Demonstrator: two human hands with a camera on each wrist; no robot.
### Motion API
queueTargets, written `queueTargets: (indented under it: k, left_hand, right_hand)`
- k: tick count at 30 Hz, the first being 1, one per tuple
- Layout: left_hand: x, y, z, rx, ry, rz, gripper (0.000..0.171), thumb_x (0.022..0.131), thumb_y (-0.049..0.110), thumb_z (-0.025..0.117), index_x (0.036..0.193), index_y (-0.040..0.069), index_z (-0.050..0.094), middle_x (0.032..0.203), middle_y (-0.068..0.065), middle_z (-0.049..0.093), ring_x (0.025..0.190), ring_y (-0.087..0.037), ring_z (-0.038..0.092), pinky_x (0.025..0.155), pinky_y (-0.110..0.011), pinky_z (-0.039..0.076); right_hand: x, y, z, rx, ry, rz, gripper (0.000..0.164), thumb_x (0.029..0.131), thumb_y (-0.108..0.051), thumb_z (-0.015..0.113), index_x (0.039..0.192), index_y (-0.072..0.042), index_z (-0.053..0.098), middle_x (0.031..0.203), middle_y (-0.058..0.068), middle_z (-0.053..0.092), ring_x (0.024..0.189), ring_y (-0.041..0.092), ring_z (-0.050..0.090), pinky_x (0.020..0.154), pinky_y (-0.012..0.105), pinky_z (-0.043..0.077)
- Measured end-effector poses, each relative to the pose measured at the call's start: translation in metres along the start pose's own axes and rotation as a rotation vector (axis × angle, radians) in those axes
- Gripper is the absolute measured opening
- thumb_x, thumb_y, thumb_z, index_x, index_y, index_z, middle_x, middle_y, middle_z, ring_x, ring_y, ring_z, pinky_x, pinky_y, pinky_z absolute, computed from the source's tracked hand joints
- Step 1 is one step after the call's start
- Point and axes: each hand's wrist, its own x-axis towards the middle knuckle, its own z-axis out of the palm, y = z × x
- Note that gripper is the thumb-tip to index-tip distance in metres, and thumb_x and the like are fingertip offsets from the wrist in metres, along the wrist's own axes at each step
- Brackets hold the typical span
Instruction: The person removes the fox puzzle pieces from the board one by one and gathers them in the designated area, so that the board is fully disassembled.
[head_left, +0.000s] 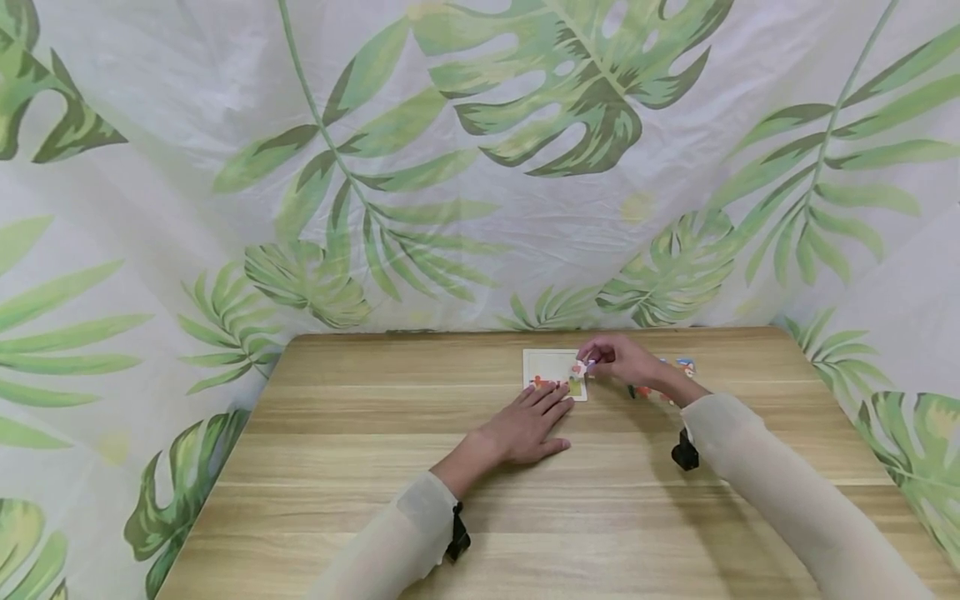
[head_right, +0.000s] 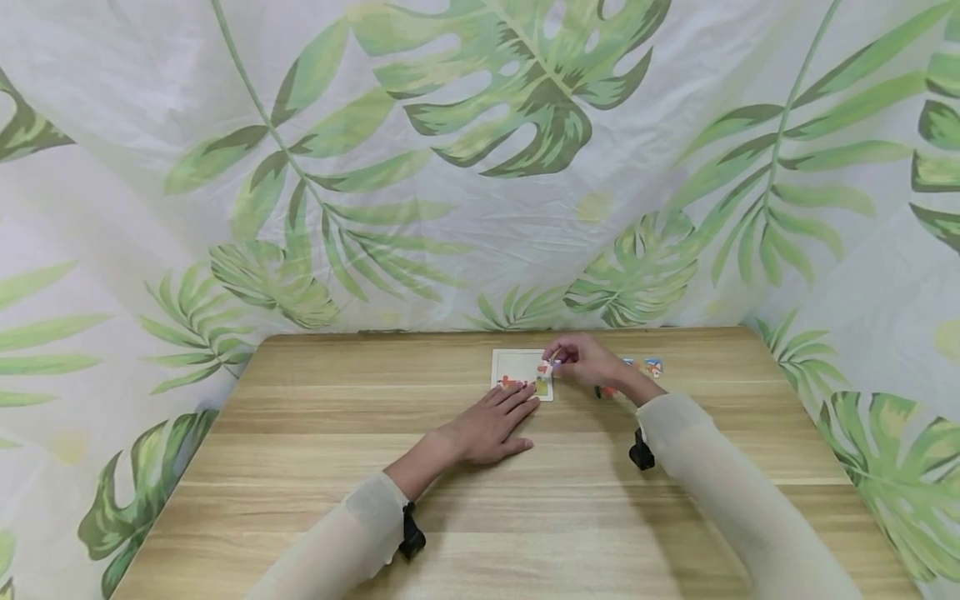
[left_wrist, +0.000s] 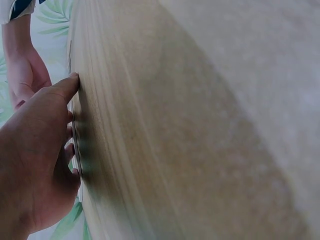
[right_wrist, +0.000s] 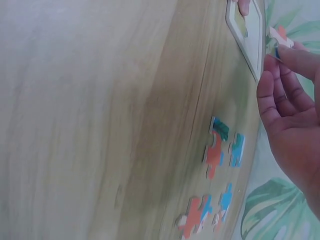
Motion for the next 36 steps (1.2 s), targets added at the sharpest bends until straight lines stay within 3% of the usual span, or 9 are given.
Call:
queueTargets:
  k: [8, 16, 31, 36]
  left_hand:
    - [0.0, -0.001, 0.002, 0.005, 0.001, 0.0, 0.074, 0.112, 0.059, 0.035, 0.171, 0.016, 0.022, 0.179, -0.005, 0.012, 0.165, -0.024, 0.01, 0.133, -0.045, 0.015]
    - [0.001, -0.003, 0.005, 0.012, 0.004, -0.002, 0.074, 0.112, 0.058, 0.034, 0.171, 0.017, 0.019, 0.179, -0.004, 0.009, 0.165, -0.023, 0.007, 0.133, -0.044, 0.013]
    - [-0.001, -0.002, 0.006, -0.022, 0.016, 0.01, 0.073, 0.113, 0.057, 0.035, 0.171, 0.016, 0.021, 0.179, -0.004, 0.009, 0.165, -0.023, 0.008, 0.133, -0.044, 0.012]
    - [-0.001, -0.003, 0.007, -0.023, 0.025, 0.009, 0.073, 0.112, 0.057, 0.036, 0.171, 0.016, 0.021, 0.179, -0.004, 0.01, 0.165, -0.023, 0.008, 0.133, -0.044, 0.012]
  right_hand:
    - [-0.014, 0.0, -0.012, 0.021, -0.053, -0.007, 0.025, 0.099, 0.003, 0.069, 0.124, 0.006, 0.07, 0.099, 0.019, 0.072, 0.086, 0.033, 0.067, 0.069, 0.028, 0.054]
    - [-0.031, 0.005, -0.024, -0.013, -0.053, 0.009, 0.023, 0.099, 0.002, 0.07, 0.121, 0.008, 0.07, 0.094, 0.016, 0.071, 0.074, 0.016, 0.06, 0.064, 0.024, 0.05]
    - [-0.07, 0.016, -0.047, -0.025, -0.009, 0.014, 0.021, 0.099, 0.002, 0.071, 0.119, 0.006, 0.072, 0.095, 0.016, 0.072, 0.072, 0.019, 0.058, 0.062, 0.028, 0.051]
    - [-0.08, 0.02, -0.054, -0.043, 0.008, 0.031, 0.021, 0.098, 0.001, 0.072, 0.118, 0.005, 0.073, 0.095, 0.014, 0.072, 0.073, 0.012, 0.057, 0.062, 0.025, 0.05]
